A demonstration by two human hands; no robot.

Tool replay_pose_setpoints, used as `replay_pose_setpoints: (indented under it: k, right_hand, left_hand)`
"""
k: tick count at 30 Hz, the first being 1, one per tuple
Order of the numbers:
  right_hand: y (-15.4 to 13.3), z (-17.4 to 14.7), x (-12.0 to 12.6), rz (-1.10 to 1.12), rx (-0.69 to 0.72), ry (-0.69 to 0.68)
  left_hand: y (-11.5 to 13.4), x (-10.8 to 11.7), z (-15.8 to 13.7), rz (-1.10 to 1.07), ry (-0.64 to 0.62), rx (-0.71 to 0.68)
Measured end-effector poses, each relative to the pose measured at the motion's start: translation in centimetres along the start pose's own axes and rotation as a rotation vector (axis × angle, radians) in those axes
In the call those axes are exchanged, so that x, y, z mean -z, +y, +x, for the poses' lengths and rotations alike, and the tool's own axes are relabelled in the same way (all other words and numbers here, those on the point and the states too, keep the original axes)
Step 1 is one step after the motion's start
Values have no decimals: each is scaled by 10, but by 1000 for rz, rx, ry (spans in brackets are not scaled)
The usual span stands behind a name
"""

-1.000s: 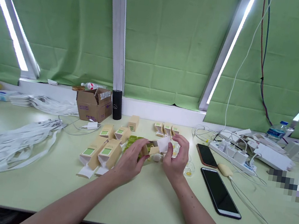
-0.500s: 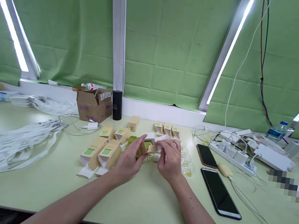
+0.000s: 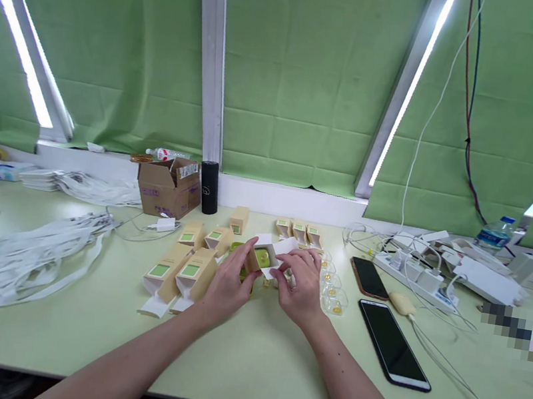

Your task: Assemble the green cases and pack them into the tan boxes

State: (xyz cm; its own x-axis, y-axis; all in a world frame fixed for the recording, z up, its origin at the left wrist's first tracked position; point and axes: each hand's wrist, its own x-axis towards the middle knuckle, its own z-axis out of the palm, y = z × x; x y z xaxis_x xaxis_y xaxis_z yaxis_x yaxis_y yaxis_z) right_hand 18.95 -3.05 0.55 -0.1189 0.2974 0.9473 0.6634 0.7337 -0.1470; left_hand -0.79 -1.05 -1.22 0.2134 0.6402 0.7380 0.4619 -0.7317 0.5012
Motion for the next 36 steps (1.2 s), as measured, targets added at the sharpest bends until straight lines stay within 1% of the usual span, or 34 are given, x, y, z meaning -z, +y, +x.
replay_pose_setpoints:
  k: [6,10,13,17,23,26,30,36]
  right_hand:
    - [2,-4,-2,-54,-19,-63]
    - [-1,-5,-3,-36,-48,-106]
    - [-6,-5,-5,-16,-136,-128]
    - [-12,-5,-10,-38,-273,-97]
    - [-17,-6,-15,-51,-404,-97]
    - [-16,-7,-17,-12,-442,-83]
    - [-15,-7,-18,93,-471,-42]
    - [-17,-6,-18,239,-522,1]
  left_hand:
    - [0,1,1,39,-2,-20]
    - [2,3,1,119,5,-74]
    - [4,4,2,185,15,-137]
    - [5,3,1,246,15,-248]
    - [10,2,0,331,-10,-353]
    - [12,2,0,348,-23,-360]
    - [11,2,1,352,-28,-337]
    - [8,3,2,343,-8,-300]
